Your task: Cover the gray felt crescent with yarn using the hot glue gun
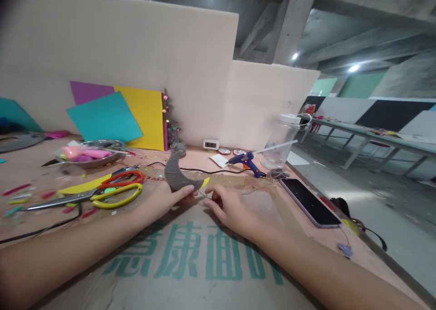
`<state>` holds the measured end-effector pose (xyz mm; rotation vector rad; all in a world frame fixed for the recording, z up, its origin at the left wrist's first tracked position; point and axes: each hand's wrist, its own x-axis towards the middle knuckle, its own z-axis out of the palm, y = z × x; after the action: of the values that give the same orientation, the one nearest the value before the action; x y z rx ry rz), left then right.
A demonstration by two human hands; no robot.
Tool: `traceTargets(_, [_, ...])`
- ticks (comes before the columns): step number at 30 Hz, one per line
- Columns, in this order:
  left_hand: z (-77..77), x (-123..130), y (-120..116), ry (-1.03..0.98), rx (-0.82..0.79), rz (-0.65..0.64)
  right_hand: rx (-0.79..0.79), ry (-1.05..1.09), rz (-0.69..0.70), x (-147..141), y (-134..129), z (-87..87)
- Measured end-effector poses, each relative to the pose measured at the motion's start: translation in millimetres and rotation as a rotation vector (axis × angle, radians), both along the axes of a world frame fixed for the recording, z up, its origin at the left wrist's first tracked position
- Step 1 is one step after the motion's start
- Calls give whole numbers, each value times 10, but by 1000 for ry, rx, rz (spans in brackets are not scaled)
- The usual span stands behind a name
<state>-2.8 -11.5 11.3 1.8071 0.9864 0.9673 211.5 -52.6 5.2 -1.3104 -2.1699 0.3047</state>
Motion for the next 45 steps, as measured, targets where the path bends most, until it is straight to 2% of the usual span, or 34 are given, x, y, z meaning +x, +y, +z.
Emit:
traceTargets(8, [39,-6,-29,27,-45,78,53,-63,-10,-1,-11,41])
traceTargets(19, [22,-1,-23,45,5,117,380,-277,251,-24,-55,18])
traceTargets(23, [16,-1,-22,70,31,91,454,-221,289,-13,-56,27])
traceTargets(27, [30,3,-40,75,53,68,448,-98,234,19,-20,33])
traceTargets(34, [30,10,-53,28,74,-11,343,80,-8,56,69,48])
traceTargets(45, [36,11,-67,73,50,-41,292,133,-50,71,132,27])
